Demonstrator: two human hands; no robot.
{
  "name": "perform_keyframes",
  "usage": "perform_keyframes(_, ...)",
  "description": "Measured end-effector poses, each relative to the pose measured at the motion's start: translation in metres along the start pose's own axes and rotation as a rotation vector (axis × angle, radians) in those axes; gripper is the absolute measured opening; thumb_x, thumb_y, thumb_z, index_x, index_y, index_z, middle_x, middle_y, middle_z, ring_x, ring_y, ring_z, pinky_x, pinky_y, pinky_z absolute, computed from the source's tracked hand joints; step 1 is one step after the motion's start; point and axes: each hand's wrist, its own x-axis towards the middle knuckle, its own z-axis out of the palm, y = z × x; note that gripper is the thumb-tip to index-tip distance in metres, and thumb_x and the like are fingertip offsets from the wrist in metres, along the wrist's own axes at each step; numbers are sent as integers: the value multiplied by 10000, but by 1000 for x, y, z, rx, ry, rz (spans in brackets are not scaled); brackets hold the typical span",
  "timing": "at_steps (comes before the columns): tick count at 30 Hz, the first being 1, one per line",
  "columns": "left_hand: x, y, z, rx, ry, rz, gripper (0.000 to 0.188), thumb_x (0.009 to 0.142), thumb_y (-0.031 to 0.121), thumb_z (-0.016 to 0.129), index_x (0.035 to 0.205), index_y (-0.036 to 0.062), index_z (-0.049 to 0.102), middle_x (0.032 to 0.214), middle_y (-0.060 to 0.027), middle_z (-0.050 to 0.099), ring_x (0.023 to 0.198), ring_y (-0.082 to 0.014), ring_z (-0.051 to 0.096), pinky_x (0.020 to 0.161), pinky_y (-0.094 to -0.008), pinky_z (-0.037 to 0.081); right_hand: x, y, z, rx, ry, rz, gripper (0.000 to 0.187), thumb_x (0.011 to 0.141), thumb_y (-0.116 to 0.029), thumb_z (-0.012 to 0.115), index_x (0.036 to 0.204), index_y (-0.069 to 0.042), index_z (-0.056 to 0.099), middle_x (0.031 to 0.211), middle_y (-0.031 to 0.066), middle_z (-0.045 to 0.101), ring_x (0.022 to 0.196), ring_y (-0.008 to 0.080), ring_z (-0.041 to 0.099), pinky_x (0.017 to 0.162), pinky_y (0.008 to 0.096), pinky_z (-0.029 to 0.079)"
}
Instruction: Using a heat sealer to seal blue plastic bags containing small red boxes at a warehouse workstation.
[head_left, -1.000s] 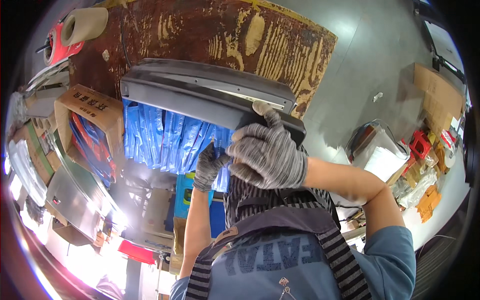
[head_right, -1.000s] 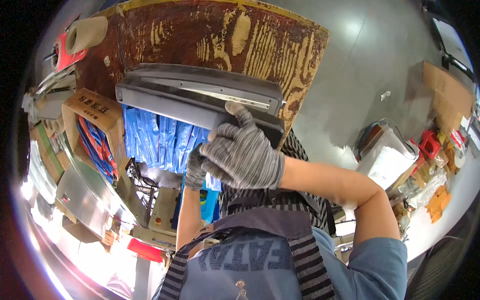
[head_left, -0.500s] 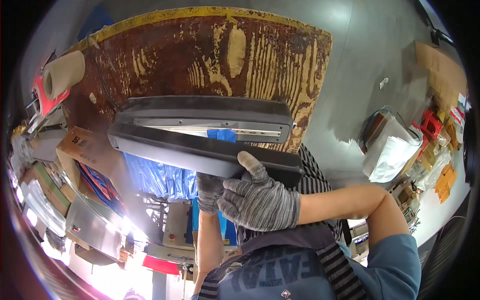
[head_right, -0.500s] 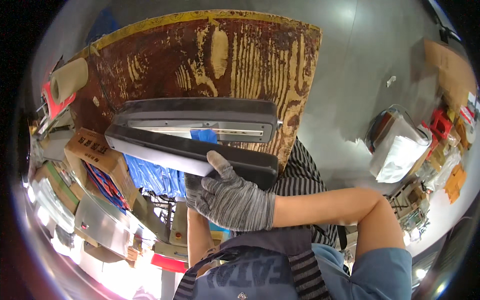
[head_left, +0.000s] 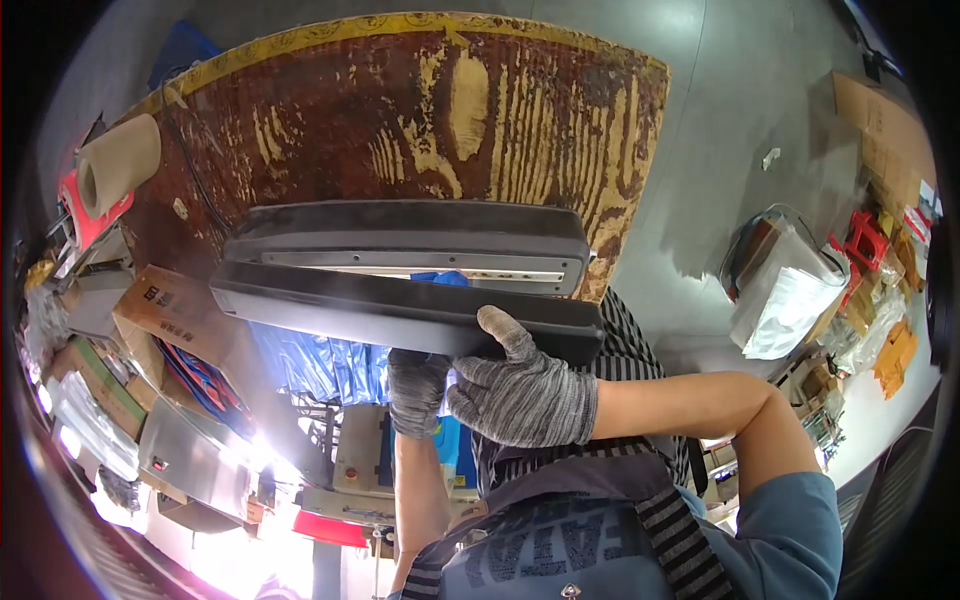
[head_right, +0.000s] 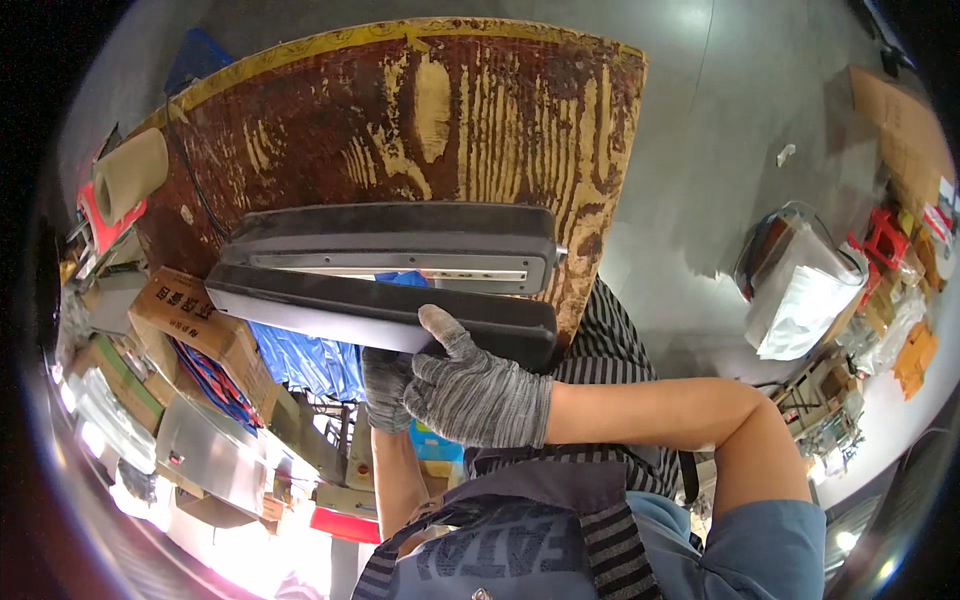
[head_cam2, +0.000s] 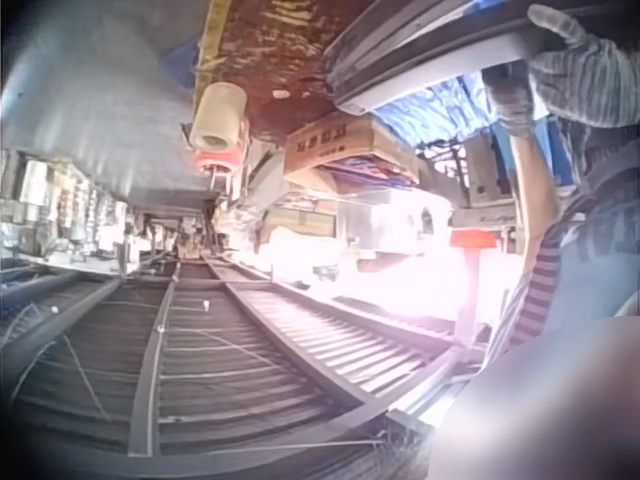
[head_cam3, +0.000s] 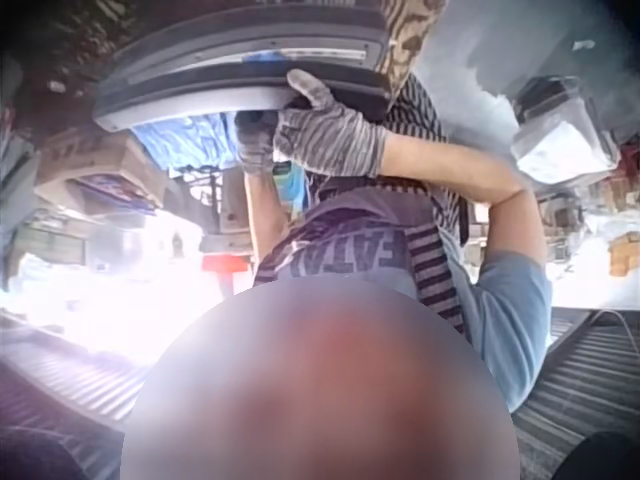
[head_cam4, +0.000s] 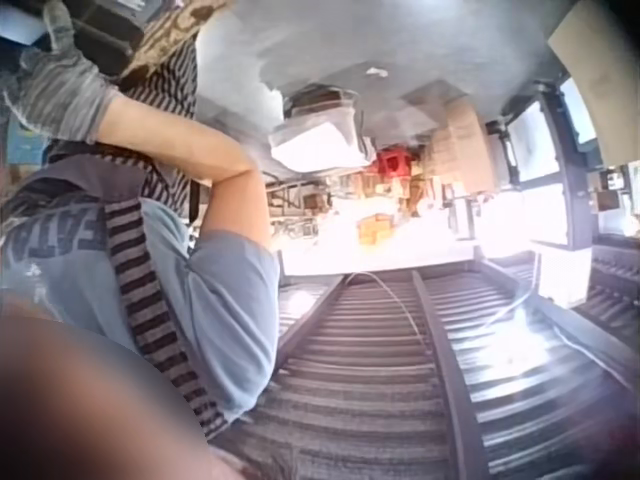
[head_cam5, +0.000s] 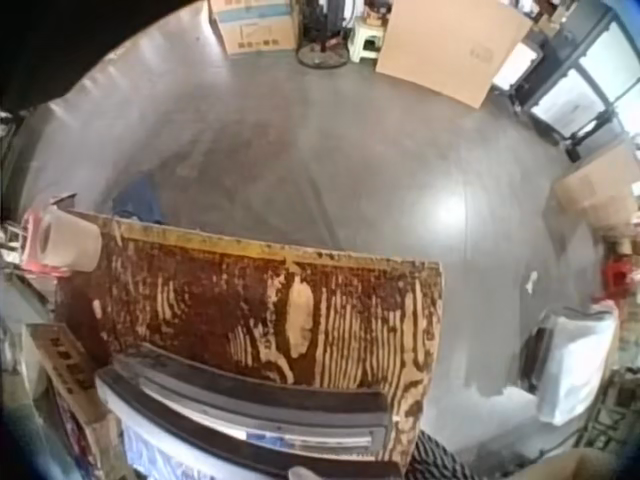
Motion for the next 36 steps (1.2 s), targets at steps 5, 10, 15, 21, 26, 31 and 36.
perform_keyframes(5,2,7,2,37,-78,19,391,820,-65,670,1196,-17,575,1155,-104,642,1061,-182,589,948,-331,465,-1,9,4,-69,-3,-42,95,740,-184,570,787,-138,639,656,-21,484,767,189,571,1134,659,174)
perform_keyframes(10,5,6,4,93,-98,-5,416,805,-32,696,1205,-11,584,1158,-97,637,1065,-170,573,949,-320,449,-7,20,-1,57,-210,-46,130,786,-281,599,802,-152,597,764,-29,545,840,151,588,1090,681,198)
perform_keyframes(15,10,14,7,150,-92,35,464,771,-8,722,1215,-15,586,1172,-106,635,1067,-183,577,973,-309,428,-2,29,1,167,-318,-33,340,814,-369,564,853,-53,683,765,29,635,896,202,593,1091,699,65)
perform_keyframes(21,-9,4,-12,498,144,360,485,751,99,735,1203,14,585,1133,-158,638,1038,-278,623,899,-360,483,7,17,-1,97,-332,15,484,797,-550,536,924,-112,698,938,7,686,1046,198,590,1048,734,53)
perform_keyframes(26,-32,25,-84,518,630,742,197,777,9,683,971,25,650,971,-120,654,906,-247,624,856,-318,482,5,13,-7,-150,-460,66,617,759,-640,508,871,-64,697,886,2,685,1040,195,575,1057,731,9)
perform_keyframes(31,-32,56,-260,1085,1137,818,181,828,39,588,970,85,689,1013,-106,637,927,-296,590,869,-392,475,7,9,1,-196,-312,-47,602,709,-639,576,791,-52,678,750,30,628,912,220,590,1051,727,61)
perform_keyframes(36,2,94,-348,1713,737,840,371,789,64,567,1138,158,655,1197,-92,594,1156,-298,525,998,-408,419,5,11,1,-257,-391,-33,637,699,-662,562,842,-53,683,822,2,665,961,187,591,1058,729,23)
